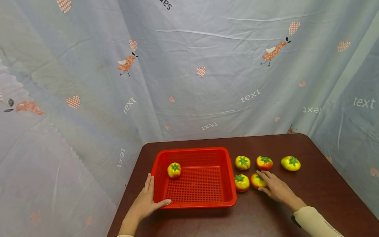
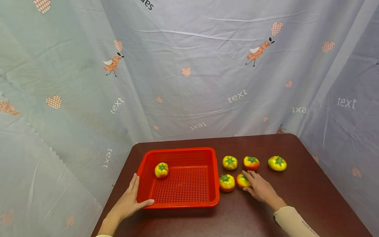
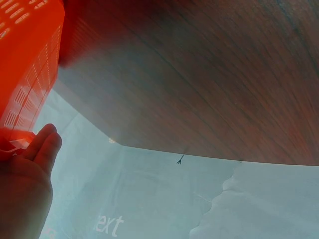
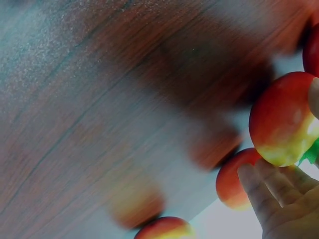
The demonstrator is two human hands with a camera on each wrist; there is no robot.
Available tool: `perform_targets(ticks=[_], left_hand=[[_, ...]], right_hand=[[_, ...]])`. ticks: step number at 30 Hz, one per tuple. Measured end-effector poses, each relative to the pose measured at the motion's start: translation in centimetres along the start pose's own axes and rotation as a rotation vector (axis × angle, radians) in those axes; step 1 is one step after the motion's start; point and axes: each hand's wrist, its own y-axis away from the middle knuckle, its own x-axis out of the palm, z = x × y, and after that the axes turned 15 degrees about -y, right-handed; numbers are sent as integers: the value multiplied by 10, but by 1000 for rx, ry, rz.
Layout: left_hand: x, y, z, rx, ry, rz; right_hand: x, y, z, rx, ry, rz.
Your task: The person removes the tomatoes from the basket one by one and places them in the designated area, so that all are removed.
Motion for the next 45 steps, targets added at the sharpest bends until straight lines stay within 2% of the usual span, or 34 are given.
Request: perform_targets(ticks=[10, 16, 22, 27, 34, 45], left_hand=[[-1, 1, 0, 4, 2, -5], [-1, 2, 0, 5, 6, -6], [-2, 1, -1, 1, 16, -9], [-1, 1, -1, -3, 23, -15], [1, 2, 0, -22, 20, 3], [1, 2, 1, -20, 36, -7]], right_hand=[[-4, -2, 2, 24, 25, -13], [-12, -9, 8, 1, 44, -39], [-22, -20, 16, 8, 52, -30], [-31, -34, 26, -3, 36, -36], [-33, -57, 42, -51, 31, 3], [-35, -109, 82, -158, 48, 0]])
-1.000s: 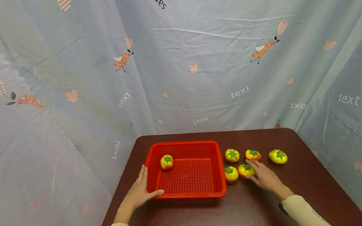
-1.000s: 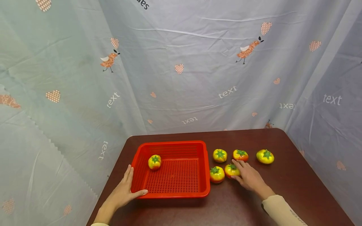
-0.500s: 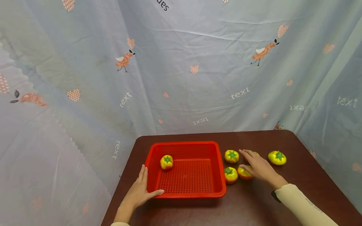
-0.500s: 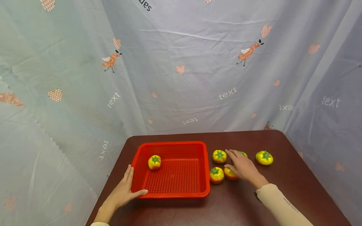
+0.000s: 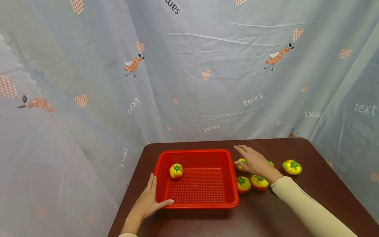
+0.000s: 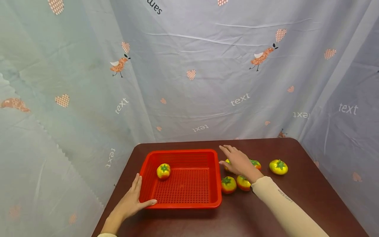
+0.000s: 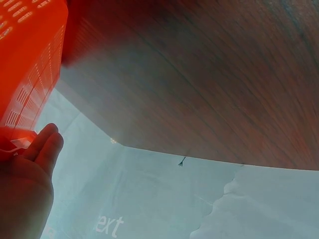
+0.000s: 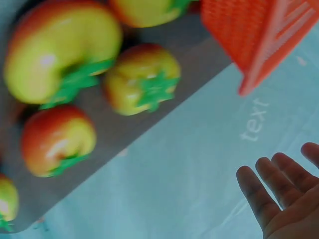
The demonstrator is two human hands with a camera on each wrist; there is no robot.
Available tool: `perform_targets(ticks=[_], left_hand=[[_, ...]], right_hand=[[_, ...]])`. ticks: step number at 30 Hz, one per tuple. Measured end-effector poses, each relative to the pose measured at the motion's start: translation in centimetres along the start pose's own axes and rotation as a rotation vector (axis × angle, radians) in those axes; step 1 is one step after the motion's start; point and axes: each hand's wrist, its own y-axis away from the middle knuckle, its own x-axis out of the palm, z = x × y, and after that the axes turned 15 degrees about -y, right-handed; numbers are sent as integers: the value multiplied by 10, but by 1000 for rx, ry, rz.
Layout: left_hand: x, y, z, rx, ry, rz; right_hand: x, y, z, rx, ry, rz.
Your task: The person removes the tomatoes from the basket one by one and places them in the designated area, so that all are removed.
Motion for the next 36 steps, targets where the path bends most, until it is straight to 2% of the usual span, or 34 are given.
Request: perform_targets(ticks=[11, 17, 20, 28, 36], left_hand=[[3, 3, -3, -9, 7, 13], [5, 3, -2, -16, 10, 11], [5, 3, -1, -19, 5, 13], [0, 3, 0, -11, -9, 3], [1, 0, 0, -1, -16, -2]], right_hand=[[15, -44, 34, -67, -3, 31], [27, -64, 51, -74, -1, 61], [35, -72, 60, -61, 1, 105], [66, -84, 80, -31, 24, 239], [93, -90, 102, -30, 74, 301]])
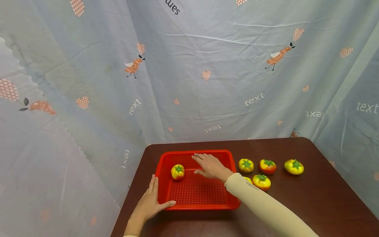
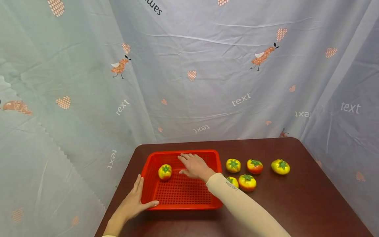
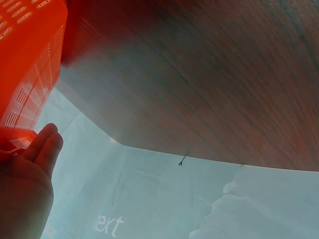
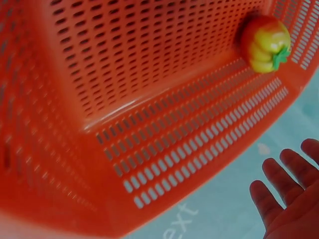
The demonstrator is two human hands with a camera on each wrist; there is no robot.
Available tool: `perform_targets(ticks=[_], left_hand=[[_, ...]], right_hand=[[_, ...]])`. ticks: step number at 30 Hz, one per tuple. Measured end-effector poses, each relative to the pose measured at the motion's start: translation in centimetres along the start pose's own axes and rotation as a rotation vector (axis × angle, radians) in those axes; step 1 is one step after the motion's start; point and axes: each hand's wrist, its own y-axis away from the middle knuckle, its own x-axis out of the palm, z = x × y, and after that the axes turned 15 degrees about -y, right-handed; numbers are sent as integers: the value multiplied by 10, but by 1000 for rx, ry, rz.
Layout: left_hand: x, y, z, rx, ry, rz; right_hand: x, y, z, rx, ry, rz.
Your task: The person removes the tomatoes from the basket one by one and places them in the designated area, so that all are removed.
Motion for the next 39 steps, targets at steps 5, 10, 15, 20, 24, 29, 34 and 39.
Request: perform_targets(ticks=[5, 10, 15, 20, 24, 29, 34, 39], left_hand=[[2, 0, 0, -1, 6, 7], [-1, -1, -1, 9, 7, -5], [-1, -3, -1, 12, 7, -13], [2, -1, -1, 2, 9, -3], [2, -3, -1, 12, -3, -13], [0, -2, -1, 18, -14, -19], [0, -2, -1, 26, -9, -26], [2, -3, -2, 14, -11, -18]], right_hand=[[11, -9, 7, -24, 22, 14], [19, -18, 9, -17, 23, 17], [29, -30, 13, -20, 16, 20], [43, -39, 20, -20, 6, 37], [51, -44, 26, -18, -15, 22], [59, -51, 33, -24, -68, 24], [68, -58, 32, 20, -73, 38], [77, -59, 29, 53, -47, 71]])
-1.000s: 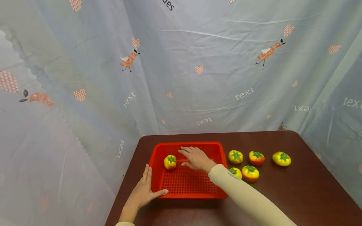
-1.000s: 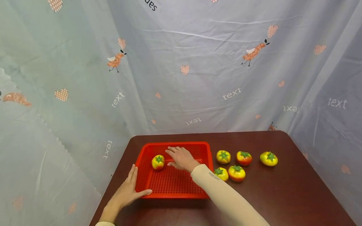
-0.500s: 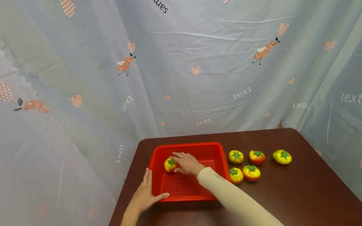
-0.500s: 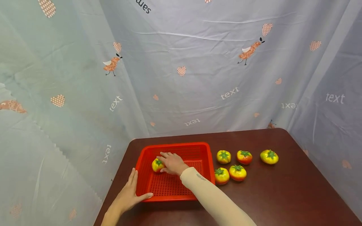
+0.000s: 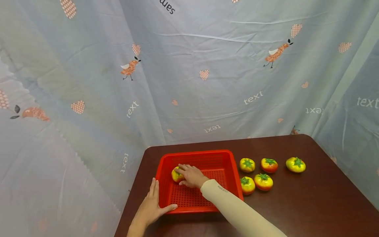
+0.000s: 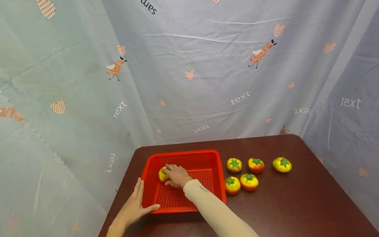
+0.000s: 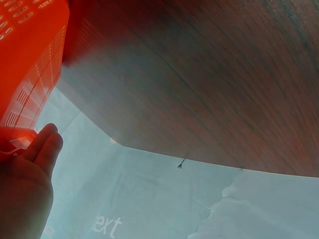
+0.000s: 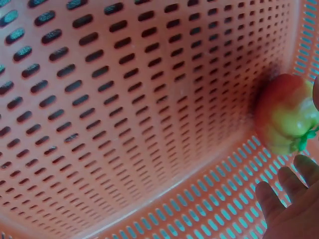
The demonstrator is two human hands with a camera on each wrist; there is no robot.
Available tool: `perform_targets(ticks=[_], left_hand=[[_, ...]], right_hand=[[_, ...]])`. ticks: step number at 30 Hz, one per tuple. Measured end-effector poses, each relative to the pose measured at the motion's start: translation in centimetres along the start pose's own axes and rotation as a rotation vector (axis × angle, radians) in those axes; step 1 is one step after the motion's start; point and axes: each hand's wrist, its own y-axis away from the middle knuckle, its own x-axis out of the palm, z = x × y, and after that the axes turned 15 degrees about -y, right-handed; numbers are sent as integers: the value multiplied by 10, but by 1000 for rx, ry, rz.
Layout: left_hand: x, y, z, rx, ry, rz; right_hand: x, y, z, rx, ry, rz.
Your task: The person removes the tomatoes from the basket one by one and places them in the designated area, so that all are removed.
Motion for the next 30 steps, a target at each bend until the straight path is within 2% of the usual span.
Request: perform_targets(ticks=[6, 17, 24, 26, 30], left_hand=[[1, 1, -1, -4, 2, 5], [2, 6, 4, -12, -1, 7], [0, 4, 4, -9, -3, 7], [0, 3, 3, -7, -3, 7], [1, 1, 3, 1, 3, 6]], right_hand=[[5, 0, -3, 30, -19, -1], [11, -9, 4, 3, -58, -22], [17, -15, 10, 84, -128, 13], [17, -17, 11, 98, -115, -1], [13, -21, 15, 102, -13, -46]])
